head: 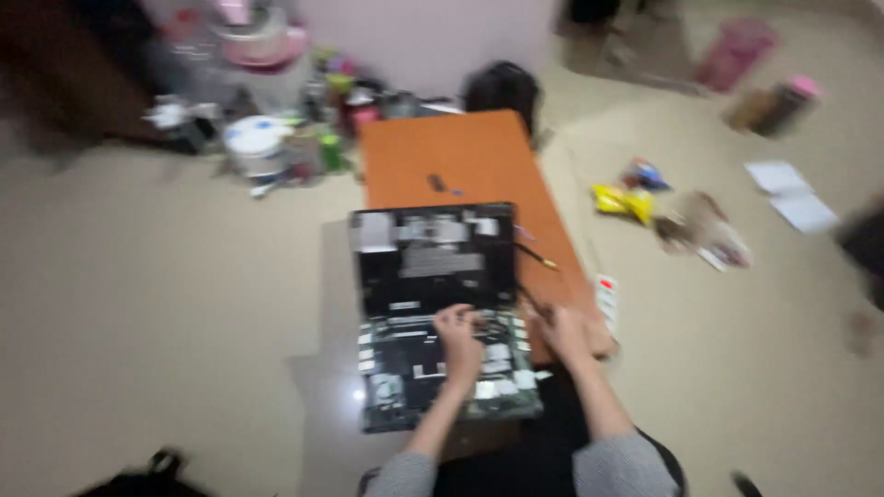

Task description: Reinstalling internal hardware components and connecting ribbon cables inside a laptop chassis.

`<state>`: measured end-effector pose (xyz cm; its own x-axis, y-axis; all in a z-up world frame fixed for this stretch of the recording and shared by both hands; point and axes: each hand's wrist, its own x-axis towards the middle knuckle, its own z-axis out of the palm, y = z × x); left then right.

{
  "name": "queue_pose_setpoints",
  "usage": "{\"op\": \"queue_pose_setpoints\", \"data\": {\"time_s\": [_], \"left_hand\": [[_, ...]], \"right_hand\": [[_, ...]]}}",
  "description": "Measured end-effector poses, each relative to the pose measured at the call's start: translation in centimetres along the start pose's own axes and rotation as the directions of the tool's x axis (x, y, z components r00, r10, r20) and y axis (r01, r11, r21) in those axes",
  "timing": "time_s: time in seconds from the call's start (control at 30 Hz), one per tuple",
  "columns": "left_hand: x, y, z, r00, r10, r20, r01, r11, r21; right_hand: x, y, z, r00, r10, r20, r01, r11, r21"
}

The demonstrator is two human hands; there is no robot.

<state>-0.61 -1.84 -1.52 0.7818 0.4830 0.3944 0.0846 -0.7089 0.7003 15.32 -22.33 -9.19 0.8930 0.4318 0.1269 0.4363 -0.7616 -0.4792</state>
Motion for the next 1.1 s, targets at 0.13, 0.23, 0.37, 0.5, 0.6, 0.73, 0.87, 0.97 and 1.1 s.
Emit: {"op": "queue_pose_setpoints", "data": {"time_s": [0.13, 0.23, 0.37, 0.5, 0.6, 0.73, 0.87, 0.97, 1.1], "left_hand": [[-1.0, 0.1, -1.0, 0.995, -0.098, -0.013, 0.096, 0.992, -0.088], [-0.7, 0.3, -2.0, 0.997, -0.072, 0.031, 0.075, 0.992, -0.103], [-0.6, 0.8, -2.4, 0.999, -0.041, 0.002, 0.041, 0.987, -0.157], [-0.7, 0.6, -2.5, 0.994, -0.066, 0.082, 0.080, 0.981, -0.177], [-0.1, 0.2, -2.1, 0.990, -0.043, 0.131, 0.057, 0.992, -0.111], [0.0, 0.9, -2.5, 0.983, -0.095, 0.157, 0.111, 0.989, -0.098], [0.0, 0.5, -2.0, 0.983, -0.103, 0.154, 0.117, 0.990, -0.084], [-0.2, 0.0, -1.1, 0.987, -0.092, 0.135, 0.104, 0.991, -0.085], [-0.2, 0.0, -0.9, 0.986, -0.081, 0.143, 0.091, 0.994, -0.062]], "right_hand": [[0.4, -0.6, 1.8, 0.994, -0.098, -0.050, 0.090, 0.986, -0.142], [-0.2, -3.8, 0.3, 0.995, -0.032, -0.092, 0.017, 0.987, -0.160], [-0.5, -5.7, -1.4, 0.985, -0.032, -0.167, 0.020, 0.997, -0.069], [-0.5, -4.9, -0.6, 0.991, 0.047, -0.126, -0.055, 0.996, -0.064], [0.8, -2.9, 1.1, 0.977, 0.190, -0.093, -0.199, 0.975, -0.097], [0.5, -4.4, -0.5, 0.965, 0.263, 0.009, -0.259, 0.954, -0.149], [0.9, -4.5, -0.5, 0.949, 0.301, 0.094, -0.278, 0.939, -0.200], [0.4, -6.1, -1.9, 0.954, 0.270, 0.130, -0.224, 0.931, -0.289], [-0.8, -9.2, -4.0, 0.976, 0.186, 0.117, -0.142, 0.940, -0.309]]}}
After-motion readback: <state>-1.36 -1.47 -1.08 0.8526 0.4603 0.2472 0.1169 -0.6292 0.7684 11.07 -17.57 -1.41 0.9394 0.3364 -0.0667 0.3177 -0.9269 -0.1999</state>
